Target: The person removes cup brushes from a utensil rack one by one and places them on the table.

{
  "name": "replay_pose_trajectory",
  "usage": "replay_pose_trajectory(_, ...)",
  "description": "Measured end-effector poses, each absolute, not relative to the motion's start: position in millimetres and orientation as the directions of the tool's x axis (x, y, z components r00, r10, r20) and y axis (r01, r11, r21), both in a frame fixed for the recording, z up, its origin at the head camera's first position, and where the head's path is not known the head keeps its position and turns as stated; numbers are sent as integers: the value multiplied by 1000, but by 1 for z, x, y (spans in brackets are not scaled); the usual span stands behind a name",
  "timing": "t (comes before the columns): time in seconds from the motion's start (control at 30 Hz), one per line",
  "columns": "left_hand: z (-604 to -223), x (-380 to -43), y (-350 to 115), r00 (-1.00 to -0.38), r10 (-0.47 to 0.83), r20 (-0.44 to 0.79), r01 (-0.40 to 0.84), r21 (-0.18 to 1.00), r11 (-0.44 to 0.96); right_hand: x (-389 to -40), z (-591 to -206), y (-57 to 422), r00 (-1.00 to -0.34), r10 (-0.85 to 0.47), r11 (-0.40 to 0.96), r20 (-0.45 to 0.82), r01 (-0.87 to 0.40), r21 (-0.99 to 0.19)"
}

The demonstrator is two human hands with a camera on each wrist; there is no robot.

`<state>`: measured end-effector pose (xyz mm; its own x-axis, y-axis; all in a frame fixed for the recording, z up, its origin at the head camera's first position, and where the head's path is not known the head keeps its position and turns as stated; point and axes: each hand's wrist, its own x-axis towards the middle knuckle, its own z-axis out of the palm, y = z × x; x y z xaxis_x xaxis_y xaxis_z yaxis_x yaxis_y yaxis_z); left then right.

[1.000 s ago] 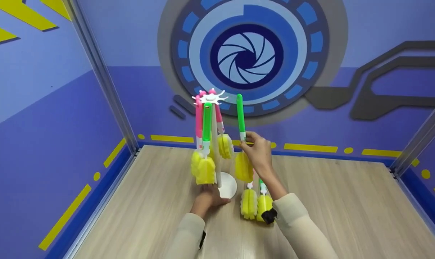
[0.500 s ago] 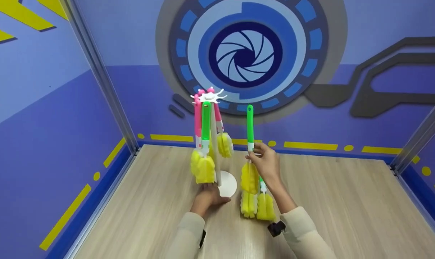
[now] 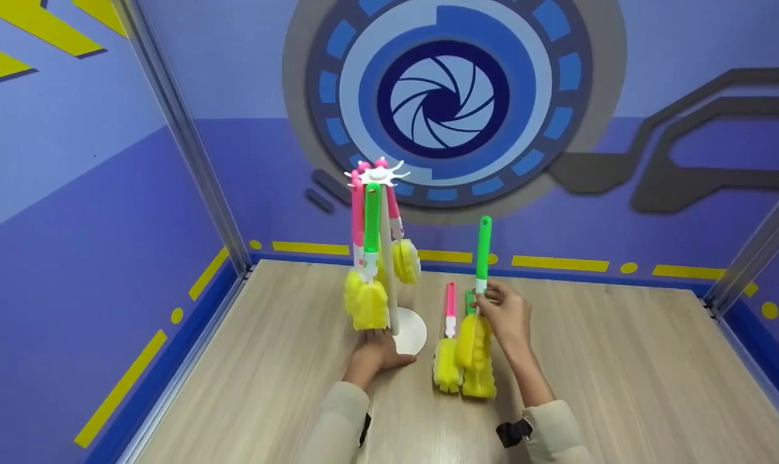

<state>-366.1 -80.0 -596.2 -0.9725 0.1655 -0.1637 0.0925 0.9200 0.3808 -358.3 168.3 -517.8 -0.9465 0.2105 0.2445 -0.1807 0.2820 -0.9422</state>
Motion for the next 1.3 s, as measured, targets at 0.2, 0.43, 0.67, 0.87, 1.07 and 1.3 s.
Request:
replay_pose_trajectory(0.2, -594, -366, -79, -968, 154, -199, 75, 356, 932, -352, -522, 193, -957, 243, 242, 161, -101, -965)
replay_pose_trajectory(0.43, -599, -367, -80, -970, 142, -198, 68, 338, 939, -345, -528, 218, -965, 256, 210, 66, -11, -978)
replay_pose_trajectory(0.67, -600, -365, -81, -975, 139, -176, 73, 337, 939, -341, -546, 231, -966, 259, 218, 2, 56, -974)
replay_pose_trajectory(0.87, -602, -366, -80, -972, 142, -186, 73, 338, 938, -337, -561, 236, -970, 238, 217, -45, 98, -971)
replay_pose_trajectory(1.07, -616, -371, -79, -974, 137, -181, 71, 331, 941, -335, -568, 246, -969, 234, 189, -83, 129, -974)
replay_pose_trajectory(1.3, -614, -374, -79, -978, 137, -154, 83, 313, 946, -332, -575, 249, -972, 206, 157, -116, 149, -976)
